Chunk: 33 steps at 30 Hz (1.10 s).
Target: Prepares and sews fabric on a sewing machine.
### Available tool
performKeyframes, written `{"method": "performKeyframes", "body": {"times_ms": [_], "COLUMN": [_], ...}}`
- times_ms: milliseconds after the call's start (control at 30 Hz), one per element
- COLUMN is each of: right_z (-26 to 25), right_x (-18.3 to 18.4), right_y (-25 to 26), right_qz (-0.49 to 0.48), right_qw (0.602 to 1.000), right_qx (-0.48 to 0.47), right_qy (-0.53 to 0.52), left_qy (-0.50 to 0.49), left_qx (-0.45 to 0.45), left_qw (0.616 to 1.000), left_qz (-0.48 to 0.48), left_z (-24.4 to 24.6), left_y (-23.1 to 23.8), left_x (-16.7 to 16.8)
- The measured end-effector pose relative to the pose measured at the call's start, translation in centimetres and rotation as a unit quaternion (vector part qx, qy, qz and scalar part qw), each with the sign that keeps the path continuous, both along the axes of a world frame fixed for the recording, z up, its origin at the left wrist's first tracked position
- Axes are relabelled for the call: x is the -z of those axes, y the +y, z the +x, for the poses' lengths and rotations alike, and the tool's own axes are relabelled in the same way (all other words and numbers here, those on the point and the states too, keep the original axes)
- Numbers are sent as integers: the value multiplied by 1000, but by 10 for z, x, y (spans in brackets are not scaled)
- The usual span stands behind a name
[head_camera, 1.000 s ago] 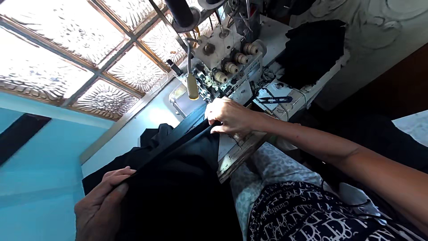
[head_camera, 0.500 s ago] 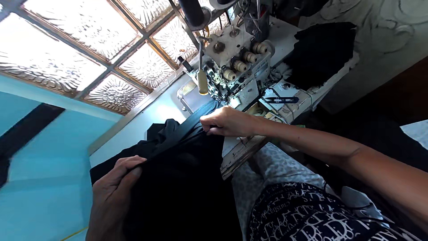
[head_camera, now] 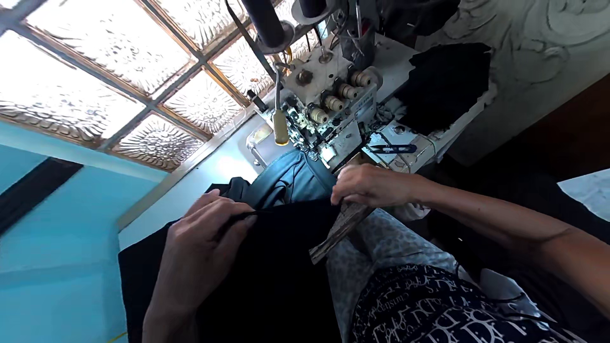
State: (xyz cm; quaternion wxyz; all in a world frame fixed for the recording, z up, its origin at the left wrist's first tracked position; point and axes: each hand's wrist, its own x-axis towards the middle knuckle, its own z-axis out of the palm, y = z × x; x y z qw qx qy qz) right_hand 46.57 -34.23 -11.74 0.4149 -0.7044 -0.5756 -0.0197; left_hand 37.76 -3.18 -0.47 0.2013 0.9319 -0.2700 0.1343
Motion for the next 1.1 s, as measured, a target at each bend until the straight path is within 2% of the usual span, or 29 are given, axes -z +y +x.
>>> {"method": "performKeyframes", "body": {"times_ms": [167,267,600,833,967,1100], "right_z": [-5,5,50,57,62,56], "right_x": [14,16,28,21,-4,-25], "right_y": [-5,1,24,36,46,58], "right_qz": [19,32,56,57,24,56], "right_qw": [1000,999,991,987,995,998], "right_qx": [18,42,123,136,79,-27], "right_qy": [-1,12,-25,-60,-56,3], "left_qy": [-28,-39,-38,-9,16,39], "left_qx": [20,3,-43,-46,-47,-51], "left_qw": [999,998,998,999,999,998], "left_qz": [38,44,31,12,-5,-5], "left_z": [15,23,33,21,7,0], "left_y": [-19,-18,-20,-21,-23,-22], "left_x": [-1,0,8,4,-3,-2]}}
